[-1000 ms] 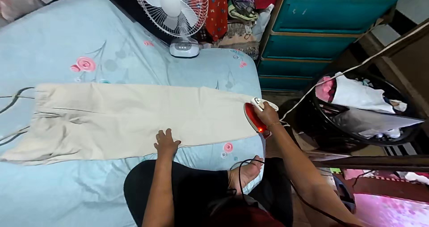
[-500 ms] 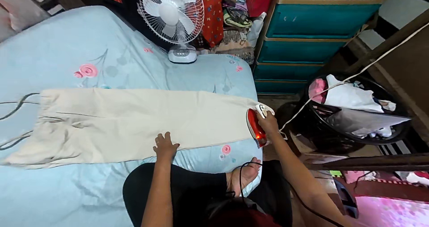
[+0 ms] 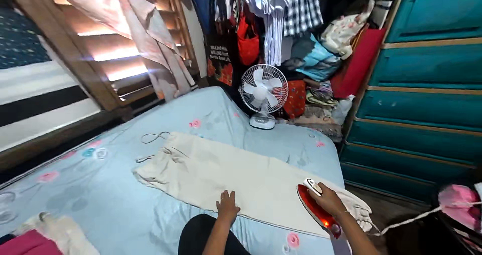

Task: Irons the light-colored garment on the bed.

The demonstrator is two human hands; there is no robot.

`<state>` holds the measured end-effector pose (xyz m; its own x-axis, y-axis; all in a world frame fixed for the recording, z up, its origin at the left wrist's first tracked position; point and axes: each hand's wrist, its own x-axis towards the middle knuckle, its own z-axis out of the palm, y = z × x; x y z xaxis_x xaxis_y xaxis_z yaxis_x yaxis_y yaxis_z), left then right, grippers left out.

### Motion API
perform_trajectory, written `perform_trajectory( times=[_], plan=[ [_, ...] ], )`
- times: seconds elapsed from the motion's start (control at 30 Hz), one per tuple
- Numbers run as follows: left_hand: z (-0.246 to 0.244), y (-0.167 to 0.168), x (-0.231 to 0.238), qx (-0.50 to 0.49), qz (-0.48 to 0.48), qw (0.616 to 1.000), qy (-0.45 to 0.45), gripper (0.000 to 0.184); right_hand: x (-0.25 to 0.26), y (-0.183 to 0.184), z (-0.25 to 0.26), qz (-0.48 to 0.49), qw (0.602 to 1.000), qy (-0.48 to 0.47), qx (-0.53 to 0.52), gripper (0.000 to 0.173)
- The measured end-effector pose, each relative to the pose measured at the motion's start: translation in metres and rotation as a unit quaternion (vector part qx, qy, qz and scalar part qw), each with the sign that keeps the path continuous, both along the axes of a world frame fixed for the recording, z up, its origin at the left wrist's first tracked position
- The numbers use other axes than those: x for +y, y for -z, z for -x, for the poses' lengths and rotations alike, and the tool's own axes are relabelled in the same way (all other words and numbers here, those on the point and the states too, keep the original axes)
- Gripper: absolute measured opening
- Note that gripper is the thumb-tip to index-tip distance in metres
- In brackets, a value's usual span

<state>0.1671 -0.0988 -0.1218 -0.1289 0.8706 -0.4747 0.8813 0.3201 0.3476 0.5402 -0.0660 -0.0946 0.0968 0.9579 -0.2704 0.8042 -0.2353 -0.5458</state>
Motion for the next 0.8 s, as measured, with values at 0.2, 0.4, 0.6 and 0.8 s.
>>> perform_trajectory(
  times=[0.2,0.4,0.6,0.8],
  plan=[
    [-0.012,0.01,-0.01,0.018,-0.016,1.0,0.011,0.057,0.001,-0.015,0.017,0.051,0.994,-0.086,-0.052,0.055],
    [-0.021,0.012,-0.017,-0.011,-0.044,0.997,0.061,0.052,-0.041,-0.014,-0.03,0.046,0.997,-0.018,-0.061,0.058],
    [-0.067,0.008,-0.024,-0.056,-0.105,0.972,0.203,0.053,-0.07,-0.005,-0.044,0.008,0.985,0.174,-0.011,0.061],
    [-0.125,0.005,-0.017,-0.041,-0.077,0.94,0.329,0.052,-0.078,0.005,-0.046,-0.008,0.973,0.229,0.005,0.059]
  ],
)
